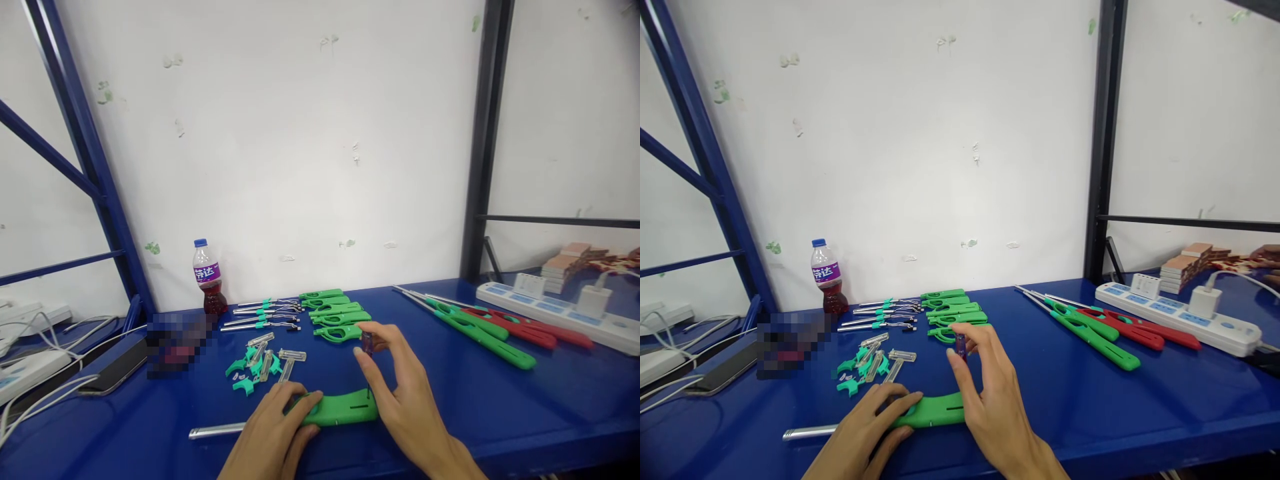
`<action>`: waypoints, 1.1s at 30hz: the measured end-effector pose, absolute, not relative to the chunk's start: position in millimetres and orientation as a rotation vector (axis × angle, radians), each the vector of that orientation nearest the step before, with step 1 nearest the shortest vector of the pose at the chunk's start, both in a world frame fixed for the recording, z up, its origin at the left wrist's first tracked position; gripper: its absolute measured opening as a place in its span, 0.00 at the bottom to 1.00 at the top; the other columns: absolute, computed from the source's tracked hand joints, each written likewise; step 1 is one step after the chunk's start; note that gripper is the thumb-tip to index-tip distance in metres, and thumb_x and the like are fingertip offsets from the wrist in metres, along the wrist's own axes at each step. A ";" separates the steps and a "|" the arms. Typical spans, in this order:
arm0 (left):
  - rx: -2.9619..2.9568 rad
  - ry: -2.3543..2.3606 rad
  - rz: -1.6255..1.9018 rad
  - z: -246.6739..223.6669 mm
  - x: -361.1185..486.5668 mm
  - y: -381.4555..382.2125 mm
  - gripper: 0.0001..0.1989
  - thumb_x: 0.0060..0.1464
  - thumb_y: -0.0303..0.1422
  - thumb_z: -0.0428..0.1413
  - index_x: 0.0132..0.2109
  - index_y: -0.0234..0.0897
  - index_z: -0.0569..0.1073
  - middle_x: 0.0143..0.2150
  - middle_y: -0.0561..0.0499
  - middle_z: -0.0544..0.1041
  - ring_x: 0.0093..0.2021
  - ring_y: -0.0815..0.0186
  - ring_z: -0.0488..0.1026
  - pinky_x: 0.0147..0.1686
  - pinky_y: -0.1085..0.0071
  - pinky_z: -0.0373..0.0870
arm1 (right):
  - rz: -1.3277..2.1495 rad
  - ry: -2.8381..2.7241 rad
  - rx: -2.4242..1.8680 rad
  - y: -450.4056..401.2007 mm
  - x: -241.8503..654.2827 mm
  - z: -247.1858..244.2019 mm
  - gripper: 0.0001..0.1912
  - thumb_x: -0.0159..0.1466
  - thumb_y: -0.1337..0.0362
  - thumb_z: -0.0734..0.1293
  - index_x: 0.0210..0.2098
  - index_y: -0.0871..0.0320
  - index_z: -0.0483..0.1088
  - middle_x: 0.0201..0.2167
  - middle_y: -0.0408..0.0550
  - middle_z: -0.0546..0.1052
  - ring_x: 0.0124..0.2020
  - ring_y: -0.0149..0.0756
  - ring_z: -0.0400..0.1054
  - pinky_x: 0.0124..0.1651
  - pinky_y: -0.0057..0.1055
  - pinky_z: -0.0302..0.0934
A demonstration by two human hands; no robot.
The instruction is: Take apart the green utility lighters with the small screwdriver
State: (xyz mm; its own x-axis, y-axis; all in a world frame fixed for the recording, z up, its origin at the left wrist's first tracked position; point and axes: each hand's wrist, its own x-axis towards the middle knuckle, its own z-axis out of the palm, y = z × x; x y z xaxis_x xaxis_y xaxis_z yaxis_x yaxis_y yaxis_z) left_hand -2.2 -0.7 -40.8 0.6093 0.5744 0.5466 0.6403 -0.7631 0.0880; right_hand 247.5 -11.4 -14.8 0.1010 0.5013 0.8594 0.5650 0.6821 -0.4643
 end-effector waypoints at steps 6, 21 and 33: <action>-2.723 -1.065 -0.834 -41.7 -3.4 -1.9 0.23 0.69 0.27 0.56 0.67 0.51 0.73 0.55 0.48 0.80 0.52 0.59 0.83 0.51 0.65 0.84 | -0.073 -1.517 -0.904 -10.5 249.0 -16.1 0.18 0.78 0.64 0.64 0.64 0.46 0.68 0.46 0.44 0.79 0.45 0.36 0.78 0.50 0.31 0.73; -2.735 -1.106 -0.807 -41.4 -2.5 -2.4 0.22 0.70 0.27 0.56 0.66 0.51 0.73 0.56 0.48 0.79 0.52 0.58 0.82 0.52 0.62 0.84 | -0.004 -1.597 -0.918 -12.7 247.7 -14.3 0.20 0.78 0.65 0.62 0.68 0.46 0.66 0.51 0.46 0.81 0.50 0.37 0.79 0.55 0.33 0.73; -2.721 -1.090 -0.848 -44.6 -3.4 -2.2 0.22 0.70 0.28 0.56 0.66 0.51 0.73 0.55 0.48 0.80 0.52 0.58 0.82 0.51 0.65 0.84 | -0.052 -1.584 -0.823 -16.5 248.6 -9.7 0.17 0.77 0.66 0.63 0.62 0.47 0.72 0.47 0.46 0.82 0.46 0.40 0.79 0.51 0.35 0.74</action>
